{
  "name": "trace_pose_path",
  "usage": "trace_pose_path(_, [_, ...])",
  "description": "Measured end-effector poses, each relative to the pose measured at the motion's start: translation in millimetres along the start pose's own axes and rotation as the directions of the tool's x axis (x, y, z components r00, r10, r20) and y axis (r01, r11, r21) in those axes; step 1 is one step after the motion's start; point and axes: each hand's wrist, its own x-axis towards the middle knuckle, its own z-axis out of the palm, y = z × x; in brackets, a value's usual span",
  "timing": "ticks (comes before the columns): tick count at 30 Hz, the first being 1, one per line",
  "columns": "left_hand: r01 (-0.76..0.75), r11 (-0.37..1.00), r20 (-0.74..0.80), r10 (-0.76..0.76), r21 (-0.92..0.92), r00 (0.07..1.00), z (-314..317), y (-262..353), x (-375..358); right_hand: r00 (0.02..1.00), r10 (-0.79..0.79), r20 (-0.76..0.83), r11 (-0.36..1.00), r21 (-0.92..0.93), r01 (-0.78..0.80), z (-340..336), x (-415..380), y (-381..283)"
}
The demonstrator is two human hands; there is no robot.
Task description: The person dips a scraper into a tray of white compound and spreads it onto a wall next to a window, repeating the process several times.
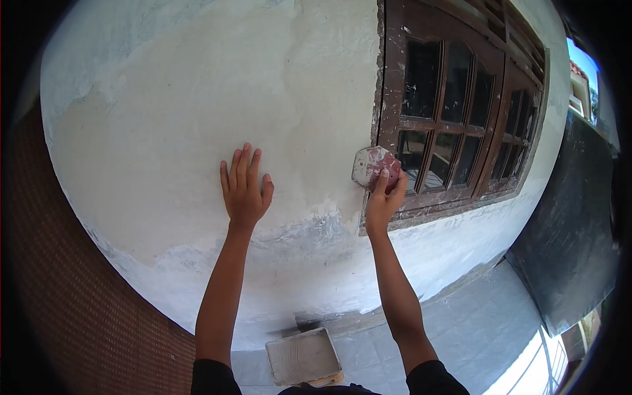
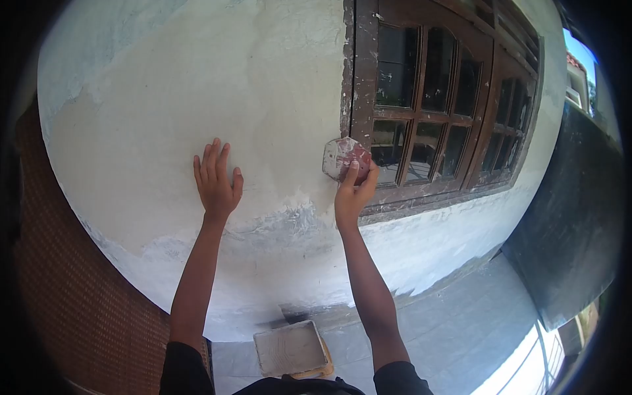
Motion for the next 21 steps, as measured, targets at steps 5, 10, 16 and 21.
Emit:
trace_pose_path(5, [0.013, 1.000, -0.006, -0.013, 0.007, 1.000, 0.1, 2.2, -0.2, 0.992, -0.112, -0.049, 0.988, 0.097, 0.117, 0.9, -4.7, 5.1])
trace_pose_path(10, [0.013, 1.000, -0.008, -0.013, 0.007, 1.000, -1.2, 2.0, 0.1, 0.939, 0.148, -0.310, 0.947, 0.317, -0.045, -7.2, 13.2, 6.1])
trace_pose_path(16, [0.006, 1.000, -0.002, -0.006, 0.000, 1.000, -1.8, 1.4, 1.4, 0.999, -0.015, -0.035, 0.996, 0.091, 0.018, -3.7, 10.3, -1.8])
trace_pose_path(21, [-0.004, 1.000, -0.007, 0.004, 0.010, 1.000, -1.3, 1.1, 2.6, 0.975, 0.079, -0.206, 0.918, 0.396, 0.009, -4.8, 20.9, -6.0])
